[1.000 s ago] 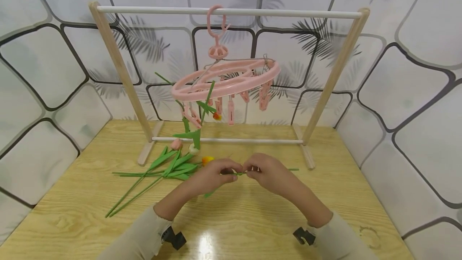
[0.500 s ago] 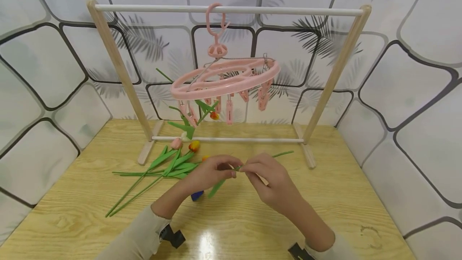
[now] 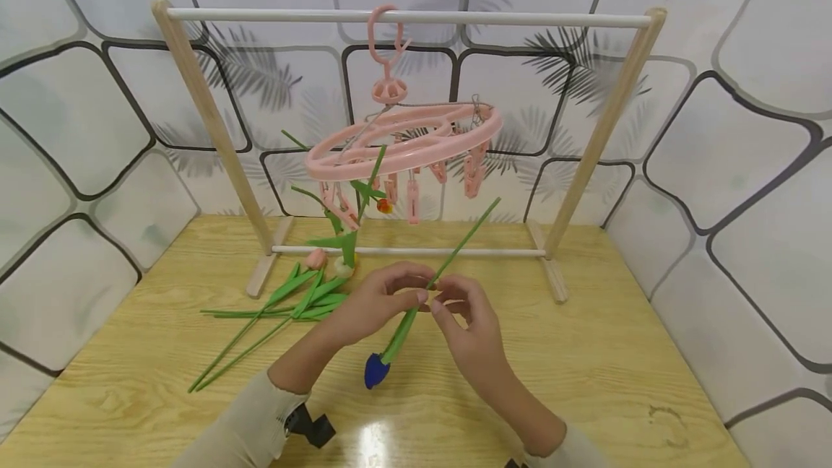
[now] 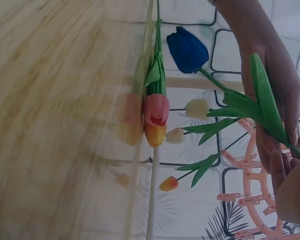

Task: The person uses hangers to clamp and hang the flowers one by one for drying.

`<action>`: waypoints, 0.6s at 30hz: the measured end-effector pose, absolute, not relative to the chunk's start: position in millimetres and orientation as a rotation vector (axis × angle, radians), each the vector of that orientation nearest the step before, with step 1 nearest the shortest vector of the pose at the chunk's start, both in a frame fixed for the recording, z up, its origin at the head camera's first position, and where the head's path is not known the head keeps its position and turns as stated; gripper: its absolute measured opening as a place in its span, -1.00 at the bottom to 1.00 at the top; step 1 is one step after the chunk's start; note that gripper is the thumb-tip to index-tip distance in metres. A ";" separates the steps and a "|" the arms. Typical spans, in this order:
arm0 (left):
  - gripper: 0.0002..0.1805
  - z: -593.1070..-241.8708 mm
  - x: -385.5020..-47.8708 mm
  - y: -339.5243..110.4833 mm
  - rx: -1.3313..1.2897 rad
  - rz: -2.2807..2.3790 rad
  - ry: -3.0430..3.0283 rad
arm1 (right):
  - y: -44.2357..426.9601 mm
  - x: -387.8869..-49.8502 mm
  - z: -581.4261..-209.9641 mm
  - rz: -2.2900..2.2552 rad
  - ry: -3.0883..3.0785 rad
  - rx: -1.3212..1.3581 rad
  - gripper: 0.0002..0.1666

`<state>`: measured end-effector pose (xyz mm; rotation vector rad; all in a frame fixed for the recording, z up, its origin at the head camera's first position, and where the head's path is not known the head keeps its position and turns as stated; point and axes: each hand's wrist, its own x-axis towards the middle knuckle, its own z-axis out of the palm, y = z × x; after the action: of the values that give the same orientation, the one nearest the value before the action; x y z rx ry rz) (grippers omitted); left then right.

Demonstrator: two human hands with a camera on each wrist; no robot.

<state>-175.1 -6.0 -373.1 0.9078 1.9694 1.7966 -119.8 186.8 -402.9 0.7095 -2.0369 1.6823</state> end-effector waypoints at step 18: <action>-0.56 -369.3 -173.8 0.5 0.781 1.997 1.752 | 173.1 -132.0 -393.6 1.749 -1.961 0.685 -0.45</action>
<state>-173.8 0.5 -369.3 0.7815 1.7523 1.9972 -132.0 173.1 -393.6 0.6848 -1.9615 1.7485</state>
